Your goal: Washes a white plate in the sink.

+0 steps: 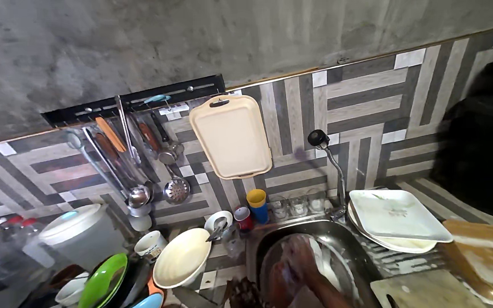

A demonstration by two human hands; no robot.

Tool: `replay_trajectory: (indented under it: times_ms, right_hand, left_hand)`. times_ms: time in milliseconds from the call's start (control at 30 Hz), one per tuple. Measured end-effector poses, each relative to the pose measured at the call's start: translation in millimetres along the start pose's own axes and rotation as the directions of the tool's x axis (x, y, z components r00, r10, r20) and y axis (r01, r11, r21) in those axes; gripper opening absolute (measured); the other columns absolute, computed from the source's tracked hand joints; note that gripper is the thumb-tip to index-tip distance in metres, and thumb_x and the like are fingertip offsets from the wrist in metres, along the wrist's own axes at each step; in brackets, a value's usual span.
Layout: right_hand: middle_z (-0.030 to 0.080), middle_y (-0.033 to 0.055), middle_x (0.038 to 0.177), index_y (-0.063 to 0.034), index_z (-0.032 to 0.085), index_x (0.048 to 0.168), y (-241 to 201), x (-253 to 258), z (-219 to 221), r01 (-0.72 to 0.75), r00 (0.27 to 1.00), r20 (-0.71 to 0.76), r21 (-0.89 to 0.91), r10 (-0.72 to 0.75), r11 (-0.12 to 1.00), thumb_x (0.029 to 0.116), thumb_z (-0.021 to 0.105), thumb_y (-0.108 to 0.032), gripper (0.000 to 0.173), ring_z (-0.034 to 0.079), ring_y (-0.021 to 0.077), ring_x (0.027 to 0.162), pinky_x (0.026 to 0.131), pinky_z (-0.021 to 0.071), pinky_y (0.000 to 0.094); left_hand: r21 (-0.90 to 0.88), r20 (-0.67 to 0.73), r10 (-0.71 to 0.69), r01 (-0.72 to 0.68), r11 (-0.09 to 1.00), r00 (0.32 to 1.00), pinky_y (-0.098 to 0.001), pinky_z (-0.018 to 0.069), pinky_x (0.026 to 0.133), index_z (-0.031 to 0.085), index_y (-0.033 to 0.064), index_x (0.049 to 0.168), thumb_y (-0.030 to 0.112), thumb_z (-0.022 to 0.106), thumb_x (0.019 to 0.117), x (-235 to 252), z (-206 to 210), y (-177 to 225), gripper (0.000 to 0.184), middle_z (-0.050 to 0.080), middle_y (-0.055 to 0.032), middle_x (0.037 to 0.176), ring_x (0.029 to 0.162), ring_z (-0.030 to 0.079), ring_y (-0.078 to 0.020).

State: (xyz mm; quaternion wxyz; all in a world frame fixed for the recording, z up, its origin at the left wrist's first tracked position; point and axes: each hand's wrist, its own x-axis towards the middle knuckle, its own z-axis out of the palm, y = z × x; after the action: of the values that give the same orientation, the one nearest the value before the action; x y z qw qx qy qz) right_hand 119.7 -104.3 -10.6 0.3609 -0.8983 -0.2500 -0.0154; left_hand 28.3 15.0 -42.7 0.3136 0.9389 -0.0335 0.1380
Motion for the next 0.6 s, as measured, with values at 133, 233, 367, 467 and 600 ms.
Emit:
replay_trajectory:
  times_ms: [133,233,367,467,600]
  right_hand:
    - [0.071,0.0194,0.118,0.0021,0.074,0.111,44.2,16.9,10.0,-0.073,0.98,-0.156,0.277,0.12,0.958,0.1053,0.049,-0.034,0.044,0.063,0.0332,0.12,0.112,0.0423,0.0506]
    - [0.069,0.0267,0.106,0.0083,0.07,0.112,91.8,34.8,27.2,-0.315,0.866,-0.066,0.697,0.495,0.644,0.1075,0.054,-0.027,0.04,0.064,0.0348,0.099,0.092,0.0493,0.053]
    - [0.058,0.0264,0.142,0.0026,0.056,0.141,87.8,29.7,26.7,-0.488,0.856,0.035,0.386,0.516,0.783,0.112,0.037,-0.02,0.042,0.053,0.0378,0.137,0.116,0.04,0.0513]
    - [0.055,0.0225,0.148,-0.0004,0.057,0.143,32.5,9.4,27.8,-0.251,0.944,-0.16,0.22,0.288,0.943,0.1082,0.043,-0.018,0.042,0.049,0.0365,0.141,0.12,0.0364,0.0497]
    - [0.052,0.0185,0.153,-0.0073,0.064,0.14,16.4,-17.5,49.7,0.196,0.935,-0.32,0.1,-0.155,0.976,0.1031,0.05,-0.021,0.041,0.042,0.0422,0.146,0.118,0.0342,0.0608]
  left_hand:
    - [-0.065,0.13,-0.224,0.234,0.97,0.966,-0.0536,0.0506,0.103,0.049,-0.0015,0.144,0.035,0.078,0.0853,6.7,-3.7,25.4,0.075,0.067,-0.0246,0.123,0.118,0.065,-0.0364]
    - [-0.083,0.098,-0.289,0.297,0.951,0.952,-0.0552,0.0509,0.102,0.05,-0.0036,0.142,0.03,0.079,0.0843,-1.7,-1.3,40.1,0.073,0.066,-0.0268,0.123,0.116,0.065,-0.0386]
    - [-0.114,0.06,-0.28,0.285,0.952,0.958,-0.0531,0.0513,0.101,0.05,-0.0067,0.141,0.026,0.081,0.0816,-5.7,-3.1,33.9,0.075,0.066,-0.0287,0.12,0.114,0.066,-0.0391]
    - [-0.055,0.091,-0.346,0.352,0.935,0.934,-0.0531,0.0511,0.102,0.047,-0.0063,0.142,0.026,0.081,0.0828,3.1,-5.0,37.2,0.075,0.065,-0.0291,0.122,0.115,0.065,-0.0397]
    - [-0.018,0.076,-0.276,0.278,0.96,0.958,-0.0474,0.0436,0.112,0.05,-0.0099,0.143,0.026,0.072,0.0897,0.6,-12.0,35.9,0.068,0.059,-0.0287,0.136,0.129,0.057,-0.0373]
